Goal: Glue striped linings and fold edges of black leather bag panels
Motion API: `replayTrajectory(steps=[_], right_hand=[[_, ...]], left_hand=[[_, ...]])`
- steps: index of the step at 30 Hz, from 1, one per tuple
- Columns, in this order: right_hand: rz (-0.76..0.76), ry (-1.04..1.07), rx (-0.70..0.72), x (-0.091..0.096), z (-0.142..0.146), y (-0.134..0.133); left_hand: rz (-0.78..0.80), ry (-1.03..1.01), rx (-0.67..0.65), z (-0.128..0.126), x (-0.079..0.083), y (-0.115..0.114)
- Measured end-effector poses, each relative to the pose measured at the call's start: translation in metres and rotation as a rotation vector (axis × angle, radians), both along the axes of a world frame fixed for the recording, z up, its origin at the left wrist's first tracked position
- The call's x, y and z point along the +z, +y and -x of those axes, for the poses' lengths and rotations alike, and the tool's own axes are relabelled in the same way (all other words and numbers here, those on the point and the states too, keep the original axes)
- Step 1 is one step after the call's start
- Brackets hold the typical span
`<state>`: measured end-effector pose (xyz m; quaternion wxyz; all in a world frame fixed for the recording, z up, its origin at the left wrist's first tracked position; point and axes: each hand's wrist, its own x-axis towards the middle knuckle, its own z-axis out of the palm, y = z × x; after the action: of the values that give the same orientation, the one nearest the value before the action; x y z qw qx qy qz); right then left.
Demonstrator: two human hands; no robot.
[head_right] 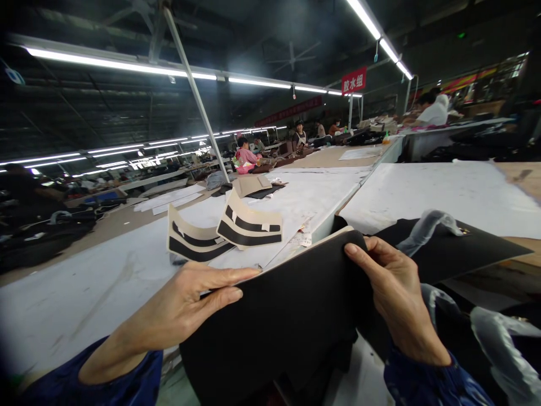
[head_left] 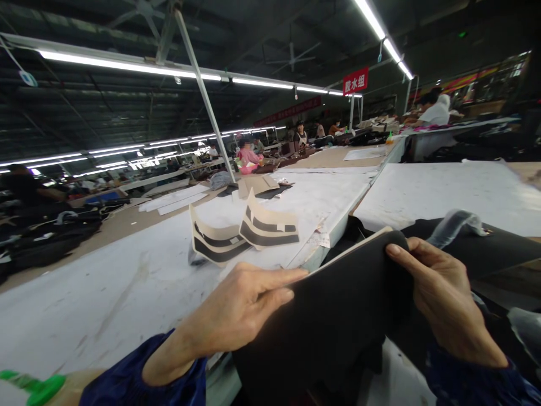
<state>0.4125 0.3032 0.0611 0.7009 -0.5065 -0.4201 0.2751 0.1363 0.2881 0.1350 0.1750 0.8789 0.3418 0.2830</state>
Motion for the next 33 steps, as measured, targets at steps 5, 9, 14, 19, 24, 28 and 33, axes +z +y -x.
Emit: replayTrajectory(steps=[5, 9, 14, 19, 24, 28, 33], right_hand=[[0.142, 0.266, 0.057, 0.008, 0.001, -0.009], [0.145, 0.195, 0.002, 0.009, 0.003, -0.017], [0.115, 0.059, -0.020, 0.008, 0.008, -0.026], [0.089, 0.055, 0.004, 0.011, 0.008, -0.030], [0.114, 0.133, 0.077, 0.011, 0.005, -0.029], [0.148, 0.159, 0.145, 0.010, 0.003, -0.023], [0.198, 0.117, 0.190, 0.007, 0.004, -0.020]], left_hand=[[0.059, 0.006, 0.040, -0.003, -0.006, 0.007], [-0.111, 0.041, 0.097, -0.010, -0.019, 0.009], [-0.340, -0.025, 0.106, -0.027, -0.040, 0.004], [-0.489, -0.131, 0.057, -0.036, -0.053, 0.006], [-0.337, -0.266, -0.040, -0.034, -0.046, 0.006], [-0.229, -0.293, -0.053, -0.033, -0.038, 0.003], [-0.173, -0.276, -0.045, -0.033, -0.037, 0.002]])
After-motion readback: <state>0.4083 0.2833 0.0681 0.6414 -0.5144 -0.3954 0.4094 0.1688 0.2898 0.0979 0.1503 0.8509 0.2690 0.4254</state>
